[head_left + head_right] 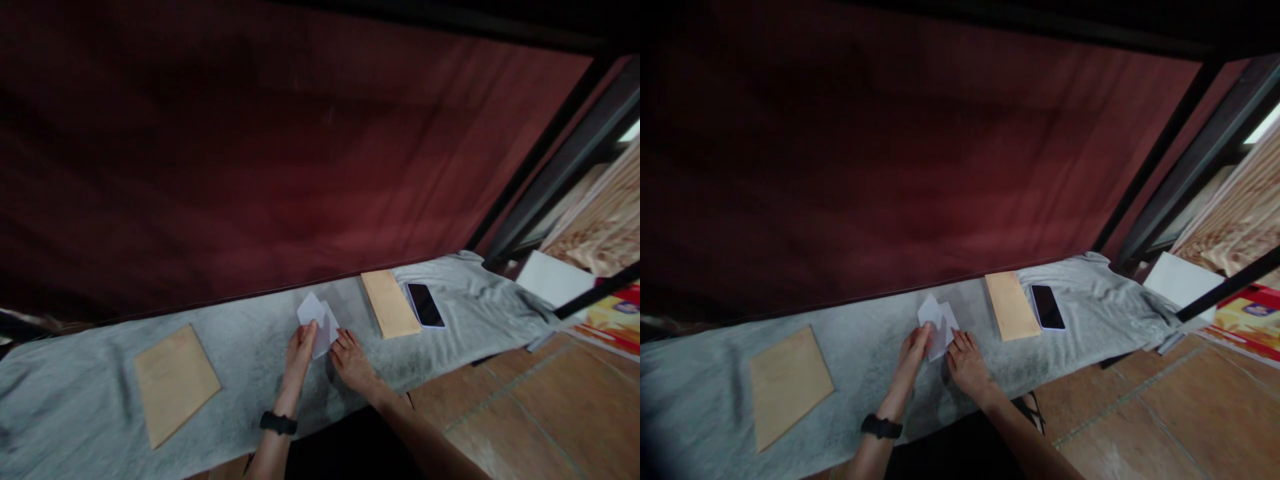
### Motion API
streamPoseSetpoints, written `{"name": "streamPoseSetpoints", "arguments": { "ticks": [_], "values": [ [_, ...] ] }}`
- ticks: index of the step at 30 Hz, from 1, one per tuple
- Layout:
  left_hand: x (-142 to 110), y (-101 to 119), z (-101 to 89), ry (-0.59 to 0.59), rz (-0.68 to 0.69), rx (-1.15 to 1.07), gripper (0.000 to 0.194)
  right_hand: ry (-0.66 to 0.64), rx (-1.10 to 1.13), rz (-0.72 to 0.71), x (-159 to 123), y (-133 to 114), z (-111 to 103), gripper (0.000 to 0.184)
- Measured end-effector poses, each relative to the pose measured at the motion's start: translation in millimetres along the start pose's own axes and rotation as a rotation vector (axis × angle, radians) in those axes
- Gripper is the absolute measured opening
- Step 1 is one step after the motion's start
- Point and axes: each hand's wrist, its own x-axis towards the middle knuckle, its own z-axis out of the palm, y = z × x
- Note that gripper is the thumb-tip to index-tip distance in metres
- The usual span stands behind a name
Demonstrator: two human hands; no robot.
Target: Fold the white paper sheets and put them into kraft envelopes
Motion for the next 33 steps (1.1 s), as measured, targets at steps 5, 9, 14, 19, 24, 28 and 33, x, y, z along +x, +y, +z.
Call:
{"name": "streamPoseSetpoints", "arguments": {
  "ticks": [5,9,14,19,24,28,33],
  "values": [
    [3.2,-13.7,0.5,0.046,-0.006,0.222,0.028,0.006,0.04,0.004,-0.3,0.3,1.7,0.035],
    [8.5,-23.1,-2.8,0.105,-0.006,0.433,0.032,-0.003,0.061,0.001,0.6,-0.7,2.1,0.04],
    [11.0,-19.8,2.5,0.051,-0.061,0.492,0.053,-0.003,0.154,0.026,5.6,-5.2,2.7,0.052],
    [0.3,-14.0,15.0,0.072,-0.011,0.611,0.052,0.003,0.266,0.033,3.7,-7.2,1.7,0.049],
    [-20.5,-7.7,17.4,0.088,0.197,0.923,0.051,-0.011,0.401,0.078,-4.7,1.1,-0.5,0.033],
    [-41.7,5.2,16.5,0.0,0.42,1.192,0.046,0.014,0.781,0.271,-10.7,7.7,-5.6,0.027],
    [-63.0,21.9,17.0,-0.048,0.625,1.257,0.041,0.203,1.293,0.581,-12.6,14.1,-20.3,0.041]
  ]
}}
